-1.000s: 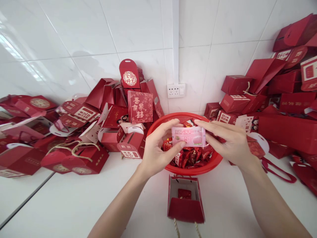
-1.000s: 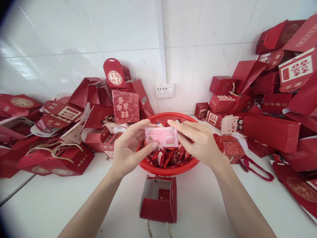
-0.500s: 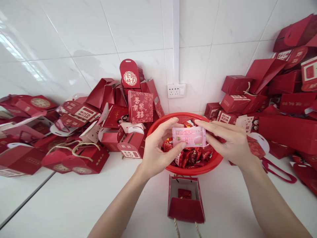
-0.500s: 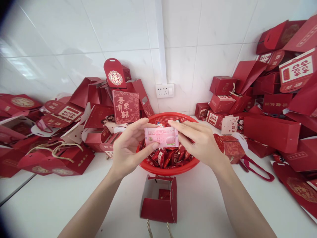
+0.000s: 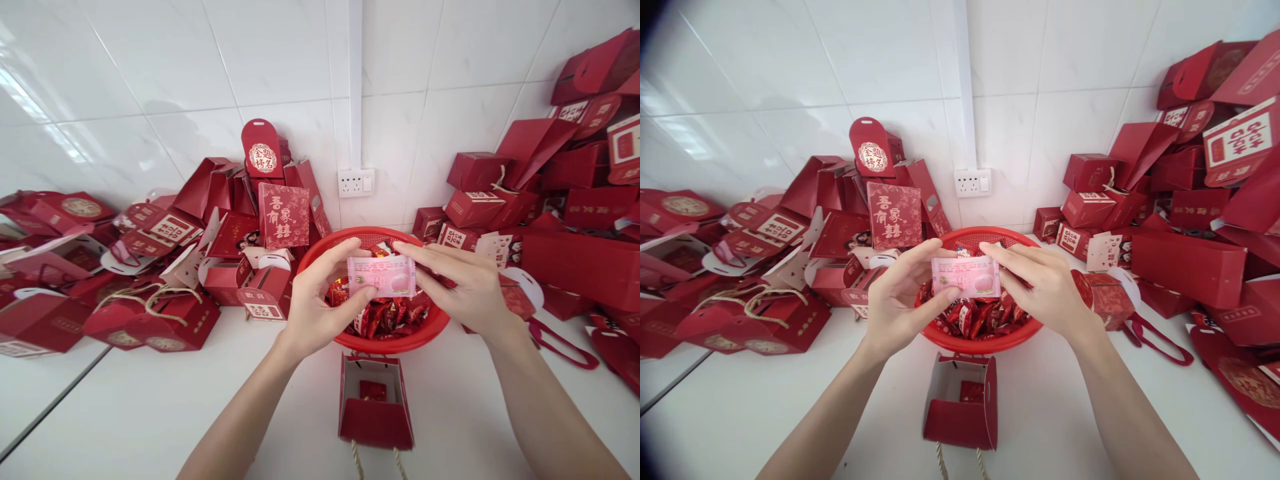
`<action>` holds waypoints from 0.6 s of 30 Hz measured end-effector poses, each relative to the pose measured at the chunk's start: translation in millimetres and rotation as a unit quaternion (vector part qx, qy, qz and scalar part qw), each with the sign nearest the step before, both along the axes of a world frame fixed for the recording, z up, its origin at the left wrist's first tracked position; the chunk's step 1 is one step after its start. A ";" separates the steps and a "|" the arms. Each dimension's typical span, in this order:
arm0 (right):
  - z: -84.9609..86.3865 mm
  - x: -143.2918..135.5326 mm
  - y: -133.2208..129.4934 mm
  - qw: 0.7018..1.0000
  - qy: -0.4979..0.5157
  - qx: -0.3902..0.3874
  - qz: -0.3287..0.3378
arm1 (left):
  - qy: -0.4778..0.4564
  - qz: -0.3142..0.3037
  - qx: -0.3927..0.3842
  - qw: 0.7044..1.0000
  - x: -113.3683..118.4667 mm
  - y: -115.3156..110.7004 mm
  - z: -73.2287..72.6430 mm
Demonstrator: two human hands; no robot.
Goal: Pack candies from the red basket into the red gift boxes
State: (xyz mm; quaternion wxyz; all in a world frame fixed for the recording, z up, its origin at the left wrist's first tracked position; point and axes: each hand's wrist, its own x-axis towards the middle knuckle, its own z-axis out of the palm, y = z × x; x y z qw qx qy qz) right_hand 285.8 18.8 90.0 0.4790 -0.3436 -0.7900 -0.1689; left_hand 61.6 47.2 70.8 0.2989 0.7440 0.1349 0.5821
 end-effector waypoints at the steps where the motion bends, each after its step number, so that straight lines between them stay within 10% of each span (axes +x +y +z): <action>1: -0.1 0.0 -0.3 1.000 0.005 -0.005 0.003 | -0.001 -0.003 -0.004 1.000 0.1 -0.1 0.3; 18: 19.7 -8.4 -16.6 0.936 0.189 -0.283 0.096 | 0.079 -0.071 -0.140 0.984 -1.6 -7.8 13.0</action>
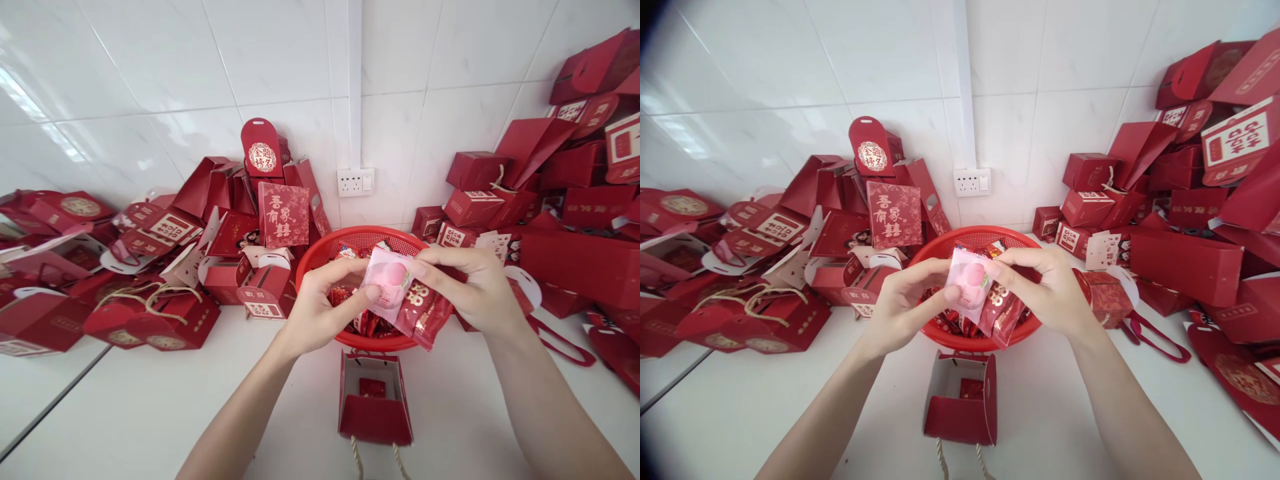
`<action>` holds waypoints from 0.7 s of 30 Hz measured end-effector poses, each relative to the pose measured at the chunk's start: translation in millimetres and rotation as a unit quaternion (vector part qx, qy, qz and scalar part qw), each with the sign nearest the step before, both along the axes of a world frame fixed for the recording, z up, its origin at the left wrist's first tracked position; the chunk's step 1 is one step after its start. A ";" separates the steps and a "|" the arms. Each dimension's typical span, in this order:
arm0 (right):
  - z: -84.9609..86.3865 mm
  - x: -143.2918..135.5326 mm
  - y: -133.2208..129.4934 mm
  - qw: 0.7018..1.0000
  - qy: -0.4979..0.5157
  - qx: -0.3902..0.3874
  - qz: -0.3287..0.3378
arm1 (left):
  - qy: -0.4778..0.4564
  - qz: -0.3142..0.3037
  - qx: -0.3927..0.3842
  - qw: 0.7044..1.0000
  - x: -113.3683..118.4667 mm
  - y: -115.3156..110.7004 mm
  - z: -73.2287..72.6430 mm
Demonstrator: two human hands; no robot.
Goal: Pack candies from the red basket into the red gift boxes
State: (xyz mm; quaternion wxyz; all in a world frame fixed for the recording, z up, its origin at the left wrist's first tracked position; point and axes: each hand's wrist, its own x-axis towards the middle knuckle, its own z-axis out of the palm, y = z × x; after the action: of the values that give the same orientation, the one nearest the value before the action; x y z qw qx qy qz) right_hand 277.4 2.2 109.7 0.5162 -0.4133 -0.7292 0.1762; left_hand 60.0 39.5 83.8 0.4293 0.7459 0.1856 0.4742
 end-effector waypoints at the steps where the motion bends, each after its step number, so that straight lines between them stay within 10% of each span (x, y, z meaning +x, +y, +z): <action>1: -0.3 -1.1 -0.2 1.000 0.004 -0.001 0.002 | -0.006 0.007 -0.003 1.000 0.2 0.2 0.4; 6: -0.2 -2.0 -2.8 1.000 -0.007 0.008 0.002 | 0.010 0.041 0.018 0.999 -14.5 1.6 11.1; 14: 5.7 4.9 -6.3 0.991 -0.112 0.049 -0.056 | 0.327 -0.146 0.150 0.922 -26.4 -18.4 30.8; 21: 3.7 2.6 -9.2 0.990 -0.129 0.039 -0.043 | 0.375 -0.119 0.201 0.897 -23.1 -36.0 30.5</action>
State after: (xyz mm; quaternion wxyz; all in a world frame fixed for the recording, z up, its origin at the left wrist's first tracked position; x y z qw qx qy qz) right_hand 280.0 -7.1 113.4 0.4406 -0.4433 -0.7774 0.0708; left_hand 36.9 3.5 114.3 0.2218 0.9554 0.1438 0.1317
